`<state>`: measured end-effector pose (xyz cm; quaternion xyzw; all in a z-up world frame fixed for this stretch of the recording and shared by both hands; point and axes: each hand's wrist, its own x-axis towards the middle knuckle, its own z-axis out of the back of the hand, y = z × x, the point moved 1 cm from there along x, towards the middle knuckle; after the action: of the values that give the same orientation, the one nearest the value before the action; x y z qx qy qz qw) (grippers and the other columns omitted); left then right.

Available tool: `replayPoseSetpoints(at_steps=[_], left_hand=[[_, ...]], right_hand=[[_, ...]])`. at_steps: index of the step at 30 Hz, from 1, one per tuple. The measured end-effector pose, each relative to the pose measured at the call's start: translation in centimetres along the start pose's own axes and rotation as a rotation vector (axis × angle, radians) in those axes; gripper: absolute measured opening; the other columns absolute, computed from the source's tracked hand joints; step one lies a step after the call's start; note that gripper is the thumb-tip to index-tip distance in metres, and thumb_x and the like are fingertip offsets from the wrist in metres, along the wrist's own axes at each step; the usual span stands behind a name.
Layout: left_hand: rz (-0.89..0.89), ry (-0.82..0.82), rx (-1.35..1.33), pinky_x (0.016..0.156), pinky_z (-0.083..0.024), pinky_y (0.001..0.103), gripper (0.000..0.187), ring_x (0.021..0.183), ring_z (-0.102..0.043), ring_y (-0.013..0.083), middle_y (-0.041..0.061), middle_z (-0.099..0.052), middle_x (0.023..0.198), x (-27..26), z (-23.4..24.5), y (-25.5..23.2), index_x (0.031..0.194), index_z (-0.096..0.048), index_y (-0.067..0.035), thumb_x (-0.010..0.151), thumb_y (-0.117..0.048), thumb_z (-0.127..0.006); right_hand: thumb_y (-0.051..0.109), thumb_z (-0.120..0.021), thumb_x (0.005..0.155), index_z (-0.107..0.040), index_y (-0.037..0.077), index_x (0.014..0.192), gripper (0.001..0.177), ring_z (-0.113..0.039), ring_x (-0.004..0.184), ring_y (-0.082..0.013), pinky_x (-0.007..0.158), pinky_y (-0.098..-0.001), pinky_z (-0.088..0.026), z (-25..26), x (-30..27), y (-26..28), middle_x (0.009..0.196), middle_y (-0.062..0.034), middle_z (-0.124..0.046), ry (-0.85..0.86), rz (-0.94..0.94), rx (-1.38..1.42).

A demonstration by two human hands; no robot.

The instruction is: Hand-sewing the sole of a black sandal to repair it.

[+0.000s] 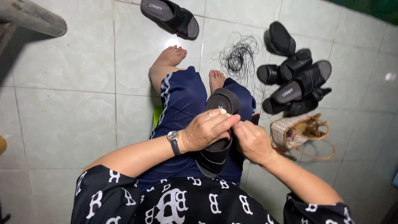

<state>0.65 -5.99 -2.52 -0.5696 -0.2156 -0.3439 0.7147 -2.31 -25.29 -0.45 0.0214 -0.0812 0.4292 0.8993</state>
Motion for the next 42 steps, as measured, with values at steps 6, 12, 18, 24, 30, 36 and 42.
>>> replayPoseSetpoints(at_steps=[6,12,18,24,30,36,42], left_hand=[[0.061,0.141,0.111,0.088,-0.047,0.048,0.066,0.097,-0.053,0.0383,0.019,-0.052,0.109,-0.4,-0.9,-0.2,0.133,-0.045,0.003,0.088,-0.044,-0.051],[0.171,0.287,0.089,0.072,-0.042,0.041,0.028,0.091,-0.049,0.0329,0.010,-0.051,0.096,0.5,1.8,-1.4,0.076,-0.056,-0.007,0.089,-0.031,-0.057],[0.618,0.250,-0.860,0.077,-0.052,0.037,0.007,0.082,-0.066,0.0216,0.006,-0.066,0.090,1.7,3.2,-1.8,0.094,-0.070,-0.012,0.088,-0.015,-0.067],[0.588,0.383,-0.247,0.066,-0.054,0.045,0.019,0.082,-0.067,0.0381,0.014,-0.065,0.088,0.0,1.5,-1.0,0.105,-0.052,-0.010,0.087,-0.011,-0.060],[0.672,0.371,-0.318,0.063,-0.055,0.040,0.033,0.078,-0.067,0.0351,0.010,-0.065,0.080,0.0,1.8,-0.6,0.116,-0.053,-0.012,0.084,-0.010,-0.064],[0.516,0.284,-0.208,0.059,-0.053,0.046,0.029,0.075,-0.061,0.0421,0.020,-0.061,0.082,-0.6,1.8,-1.5,0.119,-0.059,-0.005,0.090,-0.004,-0.054],[0.396,0.389,-0.065,0.070,-0.052,0.043,0.064,0.088,-0.060,0.0354,0.015,-0.057,0.095,-0.7,0.5,-2.7,0.130,-0.048,-0.001,0.074,-0.018,-0.075]], right_hand=[[0.006,-0.056,0.085,-0.060,-0.001,0.104,0.021,-0.061,0.066,-0.0311,0.055,-0.0367,-0.052,0.8,-1.9,-0.4,0.082,-0.0113,-0.060,-0.048,-0.190,0.409],[0.000,-0.058,0.085,-0.061,-0.001,0.111,0.026,-0.064,0.076,-0.0356,0.059,-0.0426,-0.053,3.4,-1.3,0.3,0.096,-0.0156,-0.064,-0.025,-0.281,0.449],[-0.002,-0.060,0.084,-0.061,-0.002,0.112,0.029,-0.064,0.078,-0.0387,0.056,-0.0427,-0.053,3.1,-1.1,1.0,0.096,-0.0178,-0.064,-0.044,-0.305,0.467],[0.001,-0.070,0.080,-0.065,0.000,0.112,0.033,-0.066,0.075,-0.0333,0.056,-0.0404,-0.053,4.2,0.5,1.4,0.095,-0.0147,-0.067,-0.165,-0.355,0.425],[0.018,-0.052,0.088,-0.054,0.030,0.134,0.047,-0.060,0.059,-0.0249,0.050,-0.0383,-0.051,7.0,-1.2,-1.1,0.077,-0.0006,-0.057,0.256,-0.335,0.218],[0.011,-0.045,0.088,-0.043,0.030,0.140,0.056,-0.062,0.073,-0.0400,0.060,-0.0532,-0.052,9.5,-2.9,-3.4,0.089,-0.0104,-0.061,0.623,-0.507,0.244],[0.007,-0.042,0.093,-0.054,0.004,0.127,0.036,-0.065,0.082,-0.0238,0.064,-0.0357,-0.052,3.7,-4.1,0.7,0.099,-0.0147,-0.067,0.298,-0.351,1.562]])
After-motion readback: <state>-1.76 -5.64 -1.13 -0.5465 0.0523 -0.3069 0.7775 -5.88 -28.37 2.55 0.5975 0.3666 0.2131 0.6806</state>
